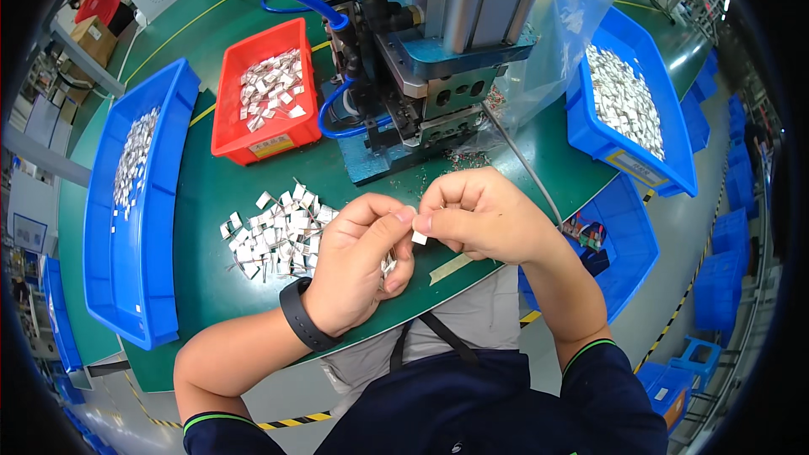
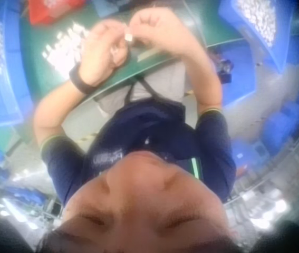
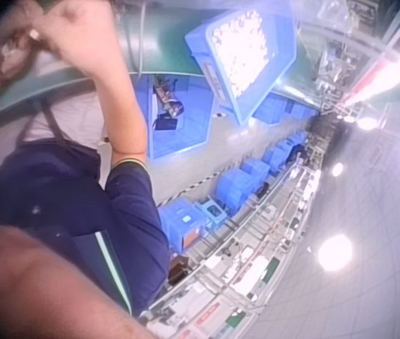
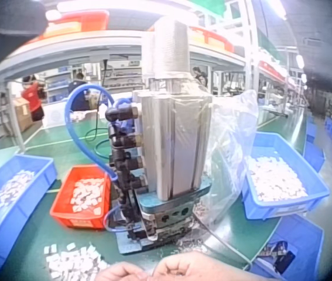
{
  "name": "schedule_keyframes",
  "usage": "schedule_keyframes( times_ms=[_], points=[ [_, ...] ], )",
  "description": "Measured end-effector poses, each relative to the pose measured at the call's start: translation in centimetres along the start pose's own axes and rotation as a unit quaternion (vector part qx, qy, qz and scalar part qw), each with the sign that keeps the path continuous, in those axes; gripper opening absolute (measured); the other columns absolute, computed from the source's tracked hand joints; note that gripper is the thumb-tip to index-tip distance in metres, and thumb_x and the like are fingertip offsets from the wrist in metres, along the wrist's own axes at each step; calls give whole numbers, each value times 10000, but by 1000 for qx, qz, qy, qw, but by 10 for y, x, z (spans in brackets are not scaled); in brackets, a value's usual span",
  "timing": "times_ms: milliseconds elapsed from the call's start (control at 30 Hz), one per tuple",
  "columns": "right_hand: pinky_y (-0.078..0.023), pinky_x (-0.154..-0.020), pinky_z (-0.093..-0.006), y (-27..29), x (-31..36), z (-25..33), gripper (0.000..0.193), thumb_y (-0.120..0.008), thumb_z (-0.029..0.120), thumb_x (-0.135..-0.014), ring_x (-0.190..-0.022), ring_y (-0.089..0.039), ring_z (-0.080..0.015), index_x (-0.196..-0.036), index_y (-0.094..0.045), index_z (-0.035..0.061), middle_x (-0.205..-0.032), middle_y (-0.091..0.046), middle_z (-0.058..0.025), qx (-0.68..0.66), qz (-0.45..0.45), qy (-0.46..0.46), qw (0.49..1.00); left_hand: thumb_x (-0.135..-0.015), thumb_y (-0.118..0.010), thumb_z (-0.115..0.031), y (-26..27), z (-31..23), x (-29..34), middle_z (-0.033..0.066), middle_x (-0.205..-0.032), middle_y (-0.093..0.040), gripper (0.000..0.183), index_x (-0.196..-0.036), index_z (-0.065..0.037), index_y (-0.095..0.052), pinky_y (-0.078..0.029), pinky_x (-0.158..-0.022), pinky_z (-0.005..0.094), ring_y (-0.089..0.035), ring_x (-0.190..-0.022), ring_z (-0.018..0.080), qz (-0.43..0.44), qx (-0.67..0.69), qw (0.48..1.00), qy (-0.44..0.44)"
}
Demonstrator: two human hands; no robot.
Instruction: The person pours small white rectangular components from a blue bin onto a green workbench. They then pick up the components one by one and insert them into a vertical machine fixture, pressing them down to process or secure them. The person repeats this insertion process for multiple components throughout the clip.
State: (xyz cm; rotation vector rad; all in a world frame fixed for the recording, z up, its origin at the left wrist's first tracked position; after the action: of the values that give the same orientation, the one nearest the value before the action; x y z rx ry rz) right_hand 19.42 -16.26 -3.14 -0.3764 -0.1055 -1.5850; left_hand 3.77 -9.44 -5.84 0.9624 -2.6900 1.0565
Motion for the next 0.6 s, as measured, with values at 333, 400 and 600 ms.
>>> schedule_keyframes(
  times_ms=[333, 400, 600],
  points=[
    [-230, -385, -186, 18, 12, -4, 115, -627, 103, -867, -441, -370, -9, -822, -643, -1, -577, -506, 21, -123, -94, 37, 987, -992, -473, -223, -4, -2, -1, 61, -665, -514, 157, -985, -72, -514, -266, -358, 249, -385, -387, 120, -9, 14, 1000, 6],
    [-193, -349, -191, 26, 8, -2, 132, -634, 106, -860, -402, -347, -14, -802, -623, -13, -565, -510, 1, -140, -143, 75, 977, -992, -470, -225, -4, -2, -1, 62, -665, -509, 161, -987, -69, -509, -264, -358, 249, -380, -387, 119, -11, 3, 1000, 10],
    [-197, -330, -202, 35, -4, 5, 172, -640, 130, -846, -374, -345, -32, -757, -602, -13, -553, -504, -11, -156, -170, 87, 969, -989, -471, -212, -4, -2, -1, 65, -670, -513, 139, -969, -79, -504, -262, -356, 251, -380, -386, 122, -15, 11, 1000, 18]
  ],
)
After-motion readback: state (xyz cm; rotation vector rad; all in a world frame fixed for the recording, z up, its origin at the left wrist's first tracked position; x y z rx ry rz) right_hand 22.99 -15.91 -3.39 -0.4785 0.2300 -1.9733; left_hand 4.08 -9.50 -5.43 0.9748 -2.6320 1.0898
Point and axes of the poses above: each hand's wrist, its own x-axis away from the middle knuckle, its own y-axis out of the back of the hand, z = x × y, the point moved 2 cm from there along -x, towards the middle knuckle
